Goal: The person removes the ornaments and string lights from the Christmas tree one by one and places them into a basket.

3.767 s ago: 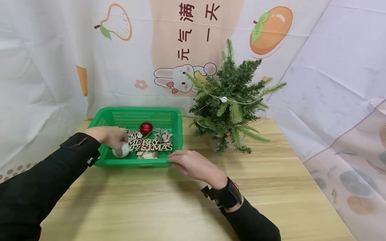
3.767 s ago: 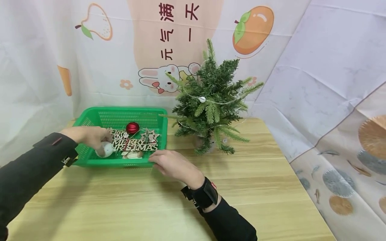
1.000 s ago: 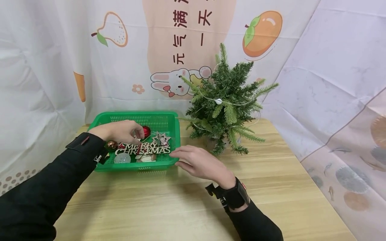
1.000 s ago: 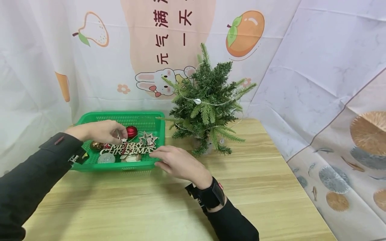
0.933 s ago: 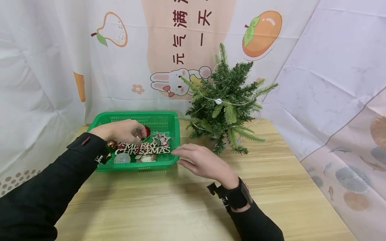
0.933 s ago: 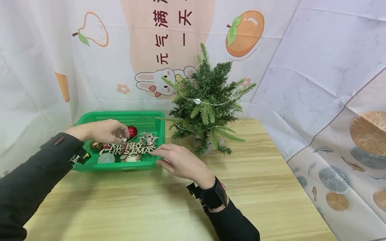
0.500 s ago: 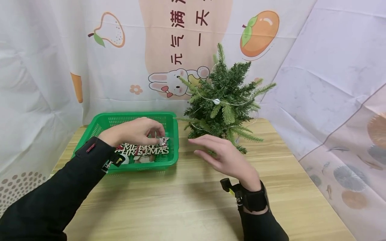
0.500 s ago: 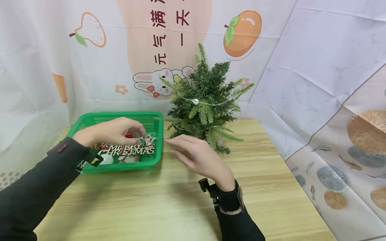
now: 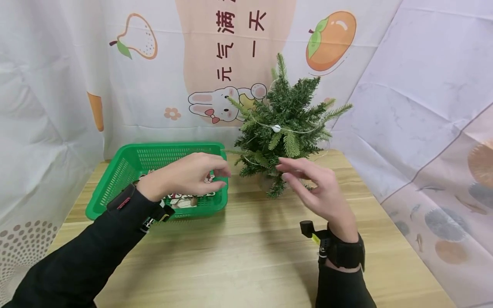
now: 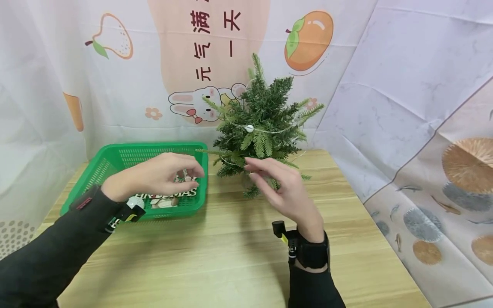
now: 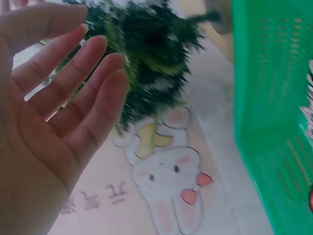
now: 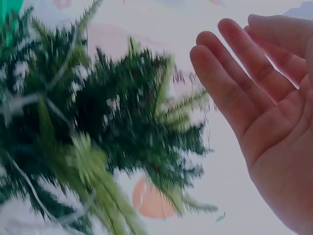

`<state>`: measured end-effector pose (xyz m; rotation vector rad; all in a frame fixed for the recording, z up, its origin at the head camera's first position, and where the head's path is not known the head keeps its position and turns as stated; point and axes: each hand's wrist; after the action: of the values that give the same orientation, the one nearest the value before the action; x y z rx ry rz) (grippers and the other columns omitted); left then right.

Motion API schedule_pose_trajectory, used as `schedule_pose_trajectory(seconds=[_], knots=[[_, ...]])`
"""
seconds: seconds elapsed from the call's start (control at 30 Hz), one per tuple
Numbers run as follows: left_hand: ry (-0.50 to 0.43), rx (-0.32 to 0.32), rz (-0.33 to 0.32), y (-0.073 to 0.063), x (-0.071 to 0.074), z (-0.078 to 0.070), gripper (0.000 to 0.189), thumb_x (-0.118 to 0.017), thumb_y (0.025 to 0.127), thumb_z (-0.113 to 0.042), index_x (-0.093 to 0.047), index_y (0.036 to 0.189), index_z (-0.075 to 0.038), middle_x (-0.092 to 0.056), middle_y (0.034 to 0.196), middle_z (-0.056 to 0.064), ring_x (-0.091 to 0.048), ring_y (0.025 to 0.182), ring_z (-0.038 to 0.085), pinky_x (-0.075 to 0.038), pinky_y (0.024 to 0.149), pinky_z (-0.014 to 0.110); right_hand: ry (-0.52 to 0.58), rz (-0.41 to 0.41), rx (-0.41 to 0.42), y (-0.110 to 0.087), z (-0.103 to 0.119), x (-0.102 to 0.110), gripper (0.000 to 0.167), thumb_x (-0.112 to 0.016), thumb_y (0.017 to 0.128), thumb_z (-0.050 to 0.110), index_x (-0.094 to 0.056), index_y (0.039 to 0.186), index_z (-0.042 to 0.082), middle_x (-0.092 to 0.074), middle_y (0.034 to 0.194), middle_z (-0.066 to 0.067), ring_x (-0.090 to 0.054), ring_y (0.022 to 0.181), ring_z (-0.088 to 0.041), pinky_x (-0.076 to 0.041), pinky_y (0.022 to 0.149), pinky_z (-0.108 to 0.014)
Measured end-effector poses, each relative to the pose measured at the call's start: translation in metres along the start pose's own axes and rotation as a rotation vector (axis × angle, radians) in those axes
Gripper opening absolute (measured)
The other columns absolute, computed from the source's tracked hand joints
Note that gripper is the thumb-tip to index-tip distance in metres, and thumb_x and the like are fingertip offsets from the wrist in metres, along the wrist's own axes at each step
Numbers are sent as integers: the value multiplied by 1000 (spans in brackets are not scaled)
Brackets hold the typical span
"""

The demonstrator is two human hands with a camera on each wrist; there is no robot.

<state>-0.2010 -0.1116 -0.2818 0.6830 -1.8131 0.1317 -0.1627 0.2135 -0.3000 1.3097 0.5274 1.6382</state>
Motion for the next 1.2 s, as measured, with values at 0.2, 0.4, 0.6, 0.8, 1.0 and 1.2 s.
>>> schedule_pose_trajectory(seconds=[0.2,0.4,0.6,0.8,1.0,1.2], knots=[[80,-98,-142,13,3,-18,19,-69,96,-17,-71,115,-14,-68,112,-2,-60,92,10,-51,81,32,-69,-113,-70,-4,-9,23,34,-66,88,-10,-65,122,-12,-71,110,-21,-68,105,-13,-56,84,-23],[151,-138,-293,35,8,-33,23,-69,96,-17,-69,119,-12,-66,114,0,-58,98,13,-49,83,32,-219,-145,-117,4,-18,49,39,-68,84,-20,-66,122,-10,-70,118,-20,-66,108,-10,-54,88,-22],[221,-189,-392,60,7,-39,26,-68,96,-14,-67,121,-7,-64,117,6,-58,101,19,-49,82,33,-407,-81,-151,11,-31,67,39,-71,88,-13,-67,126,-4,-69,121,-15,-66,105,-19,-49,93,-17],[365,-267,-445,82,0,-40,25,-65,95,-10,-68,119,-4,-64,119,10,-60,109,25,-51,91,36,-507,-3,-171,15,-43,77,40,-75,87,-7,-69,126,-1,-67,124,-14,-65,102,-30,-46,93,-18],[637,-390,-477,101,-9,-39,28,-49,98,-4,-70,116,-4,-65,122,12,-59,112,30,-51,90,39,-538,11,-116,21,-53,80,42,-75,86,-10,-68,127,-1,-67,126,-15,-65,103,-30,-47,93,-30],[598,-399,-518,111,-16,-37,29,-53,103,-10,-67,127,-4,-65,126,11,-59,115,27,-52,91,37,-572,49,-118,26,-59,84,40,-73,88,-10,-68,127,-3,-64,131,-19,-62,116,-37,-48,96,-50]])
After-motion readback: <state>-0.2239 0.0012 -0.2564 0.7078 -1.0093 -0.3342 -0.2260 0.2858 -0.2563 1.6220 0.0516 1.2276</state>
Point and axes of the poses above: each hand's wrist, its own y-axis towards the middle knuckle, its own x-axis out of the back of the hand, z = x × y
